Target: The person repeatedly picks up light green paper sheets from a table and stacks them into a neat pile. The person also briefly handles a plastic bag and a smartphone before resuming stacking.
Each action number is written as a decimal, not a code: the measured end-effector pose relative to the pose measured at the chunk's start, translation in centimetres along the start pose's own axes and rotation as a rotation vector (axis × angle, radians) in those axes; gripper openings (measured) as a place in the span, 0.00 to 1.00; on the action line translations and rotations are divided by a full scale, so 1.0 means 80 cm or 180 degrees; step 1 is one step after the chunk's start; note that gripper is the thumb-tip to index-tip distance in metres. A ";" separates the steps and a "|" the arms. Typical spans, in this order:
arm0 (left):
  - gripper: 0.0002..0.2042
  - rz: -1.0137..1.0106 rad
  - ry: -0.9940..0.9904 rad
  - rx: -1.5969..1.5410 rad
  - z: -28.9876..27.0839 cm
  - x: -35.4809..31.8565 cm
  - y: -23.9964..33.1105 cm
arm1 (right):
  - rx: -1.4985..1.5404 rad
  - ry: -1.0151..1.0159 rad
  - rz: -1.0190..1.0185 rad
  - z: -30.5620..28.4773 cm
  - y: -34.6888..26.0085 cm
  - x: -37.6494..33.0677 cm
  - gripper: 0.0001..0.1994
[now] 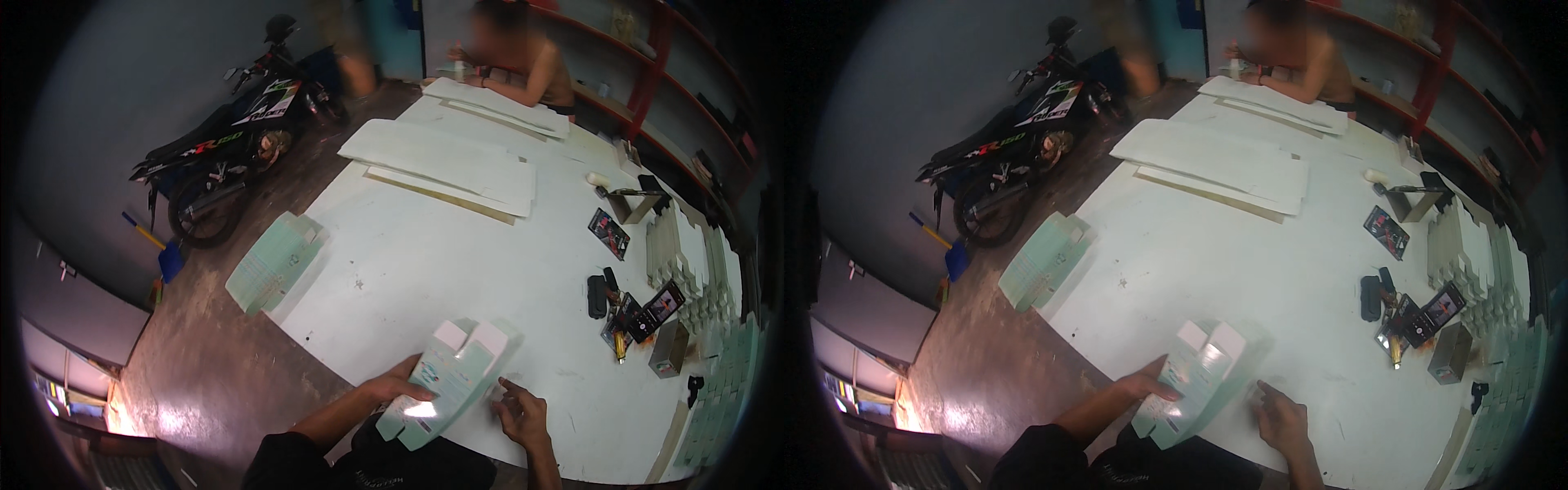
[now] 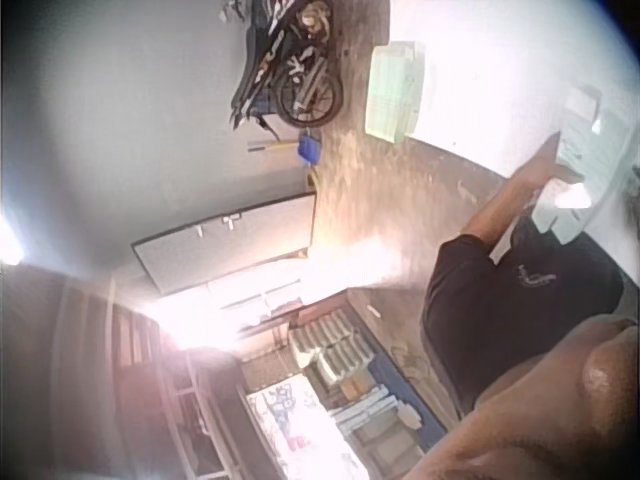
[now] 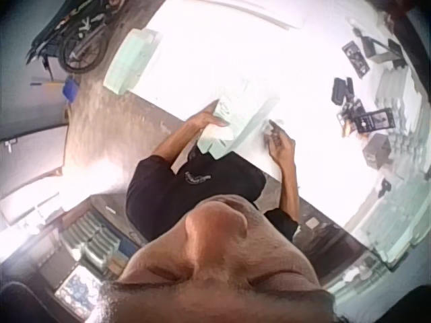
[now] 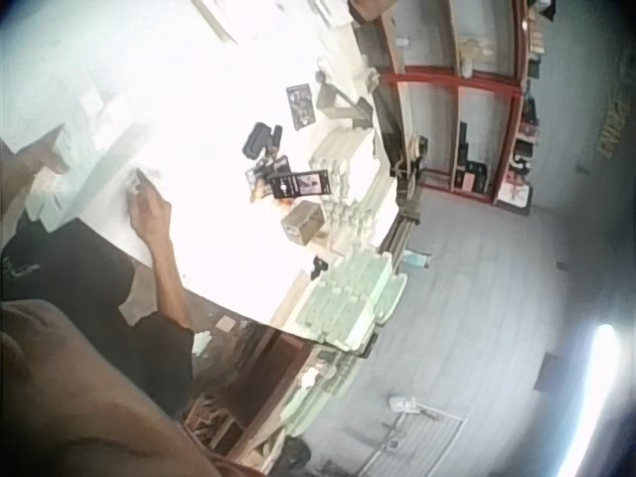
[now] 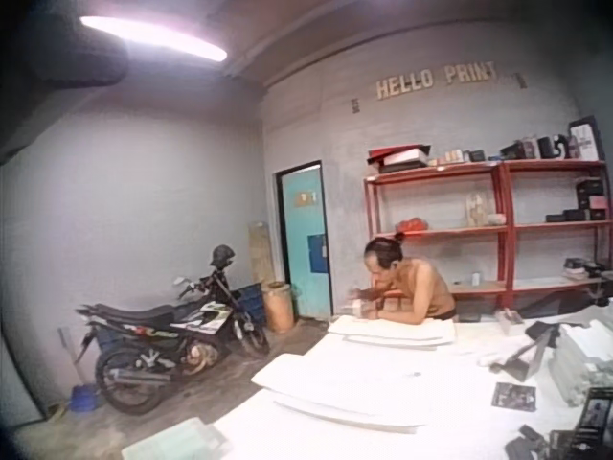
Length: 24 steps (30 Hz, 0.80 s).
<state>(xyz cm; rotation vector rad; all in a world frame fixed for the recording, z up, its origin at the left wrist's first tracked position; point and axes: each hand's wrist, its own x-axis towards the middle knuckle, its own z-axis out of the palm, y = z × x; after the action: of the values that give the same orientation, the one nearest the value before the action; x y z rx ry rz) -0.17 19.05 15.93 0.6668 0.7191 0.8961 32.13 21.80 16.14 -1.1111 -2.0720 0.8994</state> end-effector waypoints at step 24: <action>0.59 0.0011 -0.0520 -0.0363 0.029 0.030 -0.034 | -0.1706 -0.1387 0.0859 0.003 0.032 0.059 0.36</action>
<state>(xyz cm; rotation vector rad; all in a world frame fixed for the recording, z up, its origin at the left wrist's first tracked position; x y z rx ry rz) 3.90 19.41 14.58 0.6319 0.5173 0.8682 30.92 26.91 14.88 -1.6164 -2.6651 0.7771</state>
